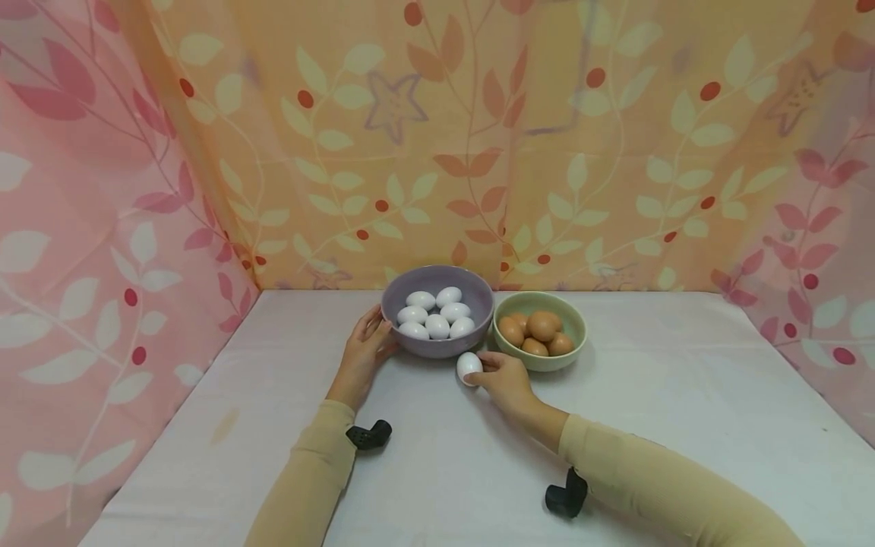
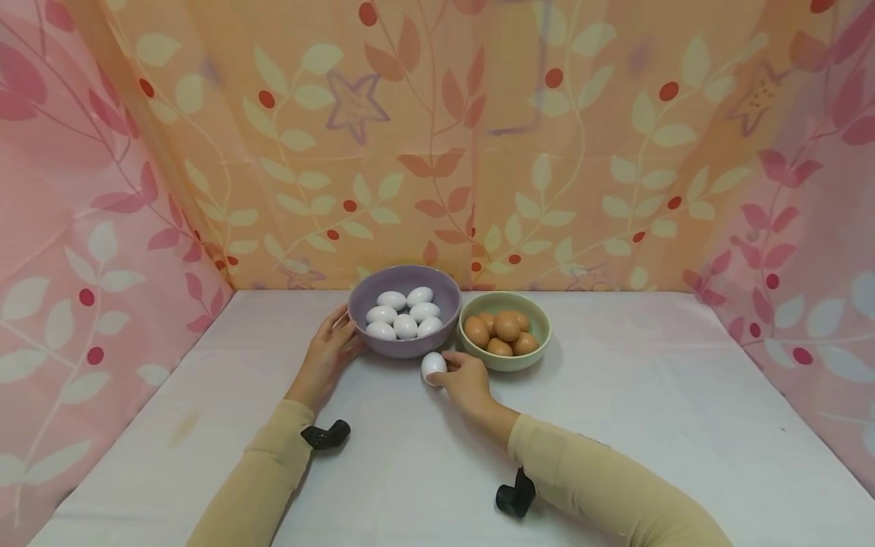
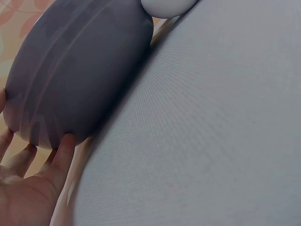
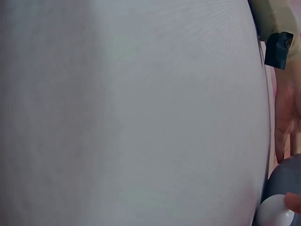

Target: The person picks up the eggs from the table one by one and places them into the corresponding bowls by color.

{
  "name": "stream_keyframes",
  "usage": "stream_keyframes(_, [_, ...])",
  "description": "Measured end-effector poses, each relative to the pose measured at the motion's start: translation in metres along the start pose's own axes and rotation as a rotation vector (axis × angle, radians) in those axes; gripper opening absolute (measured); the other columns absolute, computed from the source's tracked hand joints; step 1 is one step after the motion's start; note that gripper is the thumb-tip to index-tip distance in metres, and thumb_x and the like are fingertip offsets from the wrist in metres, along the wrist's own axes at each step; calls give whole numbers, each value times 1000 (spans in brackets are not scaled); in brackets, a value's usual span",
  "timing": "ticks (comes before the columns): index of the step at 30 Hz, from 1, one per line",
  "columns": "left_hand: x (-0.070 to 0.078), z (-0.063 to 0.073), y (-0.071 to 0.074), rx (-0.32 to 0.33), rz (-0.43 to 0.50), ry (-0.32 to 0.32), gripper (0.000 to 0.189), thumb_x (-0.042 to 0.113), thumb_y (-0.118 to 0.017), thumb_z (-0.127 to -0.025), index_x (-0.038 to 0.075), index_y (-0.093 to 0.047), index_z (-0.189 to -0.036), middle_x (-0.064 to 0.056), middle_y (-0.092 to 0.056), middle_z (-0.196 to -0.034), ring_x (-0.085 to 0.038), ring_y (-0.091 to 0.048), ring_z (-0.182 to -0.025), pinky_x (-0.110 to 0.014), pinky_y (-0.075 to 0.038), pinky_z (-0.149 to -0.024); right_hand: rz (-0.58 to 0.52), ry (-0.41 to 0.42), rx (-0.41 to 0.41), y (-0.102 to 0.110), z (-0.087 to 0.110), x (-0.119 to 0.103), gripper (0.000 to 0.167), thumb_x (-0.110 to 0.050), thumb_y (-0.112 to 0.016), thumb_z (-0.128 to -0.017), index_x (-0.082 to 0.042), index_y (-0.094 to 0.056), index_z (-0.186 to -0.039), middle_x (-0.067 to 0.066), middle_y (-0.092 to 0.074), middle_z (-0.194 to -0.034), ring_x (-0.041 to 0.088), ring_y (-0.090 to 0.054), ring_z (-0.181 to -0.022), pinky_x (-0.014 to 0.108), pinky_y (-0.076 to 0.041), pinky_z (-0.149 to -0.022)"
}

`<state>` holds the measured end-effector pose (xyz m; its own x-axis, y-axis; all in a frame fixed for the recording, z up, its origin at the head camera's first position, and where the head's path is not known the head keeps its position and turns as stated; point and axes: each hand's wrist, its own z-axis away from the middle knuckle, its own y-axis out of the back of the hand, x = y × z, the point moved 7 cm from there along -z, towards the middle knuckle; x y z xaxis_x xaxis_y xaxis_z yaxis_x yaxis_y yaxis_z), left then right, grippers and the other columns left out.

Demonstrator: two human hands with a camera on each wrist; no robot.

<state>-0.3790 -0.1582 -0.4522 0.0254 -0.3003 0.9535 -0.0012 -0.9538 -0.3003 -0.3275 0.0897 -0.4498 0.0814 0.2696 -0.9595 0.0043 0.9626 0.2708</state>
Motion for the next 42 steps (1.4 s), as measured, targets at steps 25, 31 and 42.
stream_keyframes(25, [0, -2, 1, -1, -3, -2, 56, 19, -56, -102, 16, -35, -153, -8, -29, -163, -27, -40, -143, -50, -41, -114, -103, 62, -79, 23, 29, -46, 52, -13, -78, -83, -4, -63, -132, 14, -68, -129, 21, -64, -120, 32, -53, -101])
stream_keyframes(31, [-1, -1, 2, -9, -15, -1, 57, 19, -55, -103, 15, -33, -155, -8, -28, -164, -26, -37, -146, -50, -41, -114, -105, 59, -79, 23, 21, -70, 52, -17, -78, -83, -8, -63, -133, 10, -68, -129, 18, -62, -123, 37, -49, -107])
stream_keyframes(42, [-2, -1, 0, 9, -16, -4, 55, 18, -55, -103, 15, -35, -153, -9, -30, -162, -26, -39, -144, -50, -41, -114, -76, 69, -56, 6, -25, -84, 54, -20, -78, -83, -8, -63, -133, 8, -67, -131, 17, -60, -124, 36, -48, -108])
